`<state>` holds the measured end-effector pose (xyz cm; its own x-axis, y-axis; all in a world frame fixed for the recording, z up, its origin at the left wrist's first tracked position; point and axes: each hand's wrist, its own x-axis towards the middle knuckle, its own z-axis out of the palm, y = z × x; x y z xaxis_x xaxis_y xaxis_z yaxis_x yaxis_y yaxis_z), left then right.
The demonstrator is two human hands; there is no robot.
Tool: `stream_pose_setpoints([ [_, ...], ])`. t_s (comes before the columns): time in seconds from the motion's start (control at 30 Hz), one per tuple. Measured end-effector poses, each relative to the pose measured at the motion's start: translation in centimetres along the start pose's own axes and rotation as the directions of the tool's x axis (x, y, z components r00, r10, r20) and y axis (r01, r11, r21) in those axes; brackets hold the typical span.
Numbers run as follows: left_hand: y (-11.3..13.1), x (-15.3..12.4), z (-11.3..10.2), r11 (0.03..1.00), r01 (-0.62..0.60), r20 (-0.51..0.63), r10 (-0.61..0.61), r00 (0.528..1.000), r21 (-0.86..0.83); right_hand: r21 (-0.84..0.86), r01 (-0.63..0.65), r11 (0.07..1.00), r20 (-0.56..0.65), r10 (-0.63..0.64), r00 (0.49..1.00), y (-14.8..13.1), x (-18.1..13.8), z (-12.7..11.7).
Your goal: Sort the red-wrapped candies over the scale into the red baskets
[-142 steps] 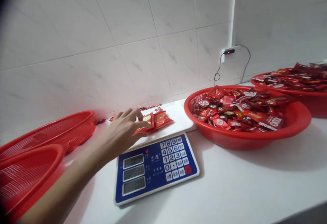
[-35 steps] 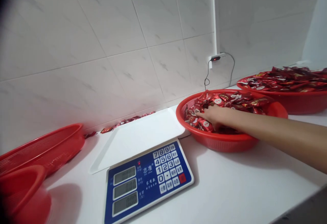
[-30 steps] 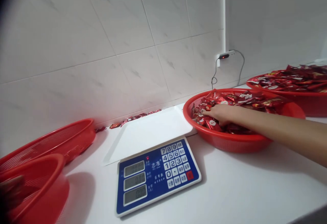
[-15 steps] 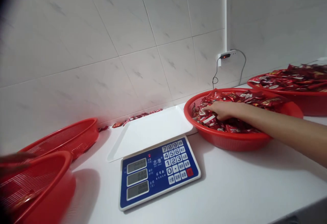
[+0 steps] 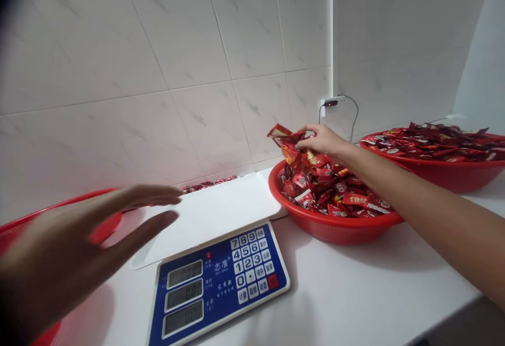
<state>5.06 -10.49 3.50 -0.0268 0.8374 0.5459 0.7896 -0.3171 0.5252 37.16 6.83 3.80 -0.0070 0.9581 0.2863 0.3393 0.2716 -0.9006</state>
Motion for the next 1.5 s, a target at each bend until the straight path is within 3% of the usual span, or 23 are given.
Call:
stream_pose_setpoints([
  [0.07, 1.8, 2.7, 2.2, 0.997, -0.078, 0.079, 0.077, 0.994, 0.008, 0.115, 0.031, 0.993, 0.014, -0.033, 0.999, -1.6, -0.2, 2.0],
  [0.17, 2.1, 5.8, 5.2, 0.976, 0.078, 0.166, -0.044, 0.985, -0.206, 0.338, 0.071, 0.938, 0.103, -0.112, 0.988, -3.6, -0.9, 6.3],
  [0.27, 0.3, 7.4, 7.1, 0.906, 0.176, 0.203, -0.103, 0.974, -0.385, 0.512, -0.009, 0.859, 0.235, -0.130, 0.963, -3.9, -1.8, 10.9],
  [0.43, -3.7, 7.0, 7.1, 0.950, 0.155, 0.208, -0.099, 0.973, -0.272, 0.605, -0.087, 0.792, 0.280, -0.109, 0.954, -2.0, -2.5, 15.4],
  [0.57, -5.4, 6.5, 5.3, 0.970, 0.187, 0.285, -0.137, 0.949, -0.156, 0.651, -0.173, 0.739, 0.288, -0.030, 0.957, -0.8, -2.5, 15.6],
  [0.67, -5.4, 6.6, 3.5, 0.968, 0.228, 0.274, -0.193, 0.942, -0.103, 0.644, -0.175, 0.744, 0.289, -0.024, 0.957, -0.7, -2.5, 15.1],
  [0.87, -2.8, 5.7, 0.9, 0.952, 0.251, 0.070, -0.242, 0.968, -0.175, 0.606, 0.013, 0.795, 0.141, -0.124, 0.982, -1.3, -2.9, 14.6],
  [1.0, -1.1, 4.8, 0.6, 0.957, 0.240, -0.014, -0.245, 0.969, -0.161, 0.398, 0.189, 0.898, 0.078, -0.238, 0.968, -1.2, -2.8, 14.7],
  [1.1, -0.8, 4.6, 0.6, 0.957, 0.222, -0.017, -0.229, 0.973, -0.187, 0.297, 0.300, 0.906, 0.049, -0.329, 0.943, -1.1, -2.5, 14.5],
  [1.3, -1.5, 4.8, 0.6, 0.949, 0.167, -0.075, -0.193, 0.978, -0.268, 0.311, 0.347, 0.885, 0.016, -0.369, 0.929, -2.4, -3.1, 13.5],
  [1.5, -1.9, 5.0, 0.4, 0.953, 0.175, -0.089, -0.202, 0.975, -0.248, 0.265, 0.359, 0.895, 0.071, -0.390, 0.918, -2.7, -3.9, 13.3],
])
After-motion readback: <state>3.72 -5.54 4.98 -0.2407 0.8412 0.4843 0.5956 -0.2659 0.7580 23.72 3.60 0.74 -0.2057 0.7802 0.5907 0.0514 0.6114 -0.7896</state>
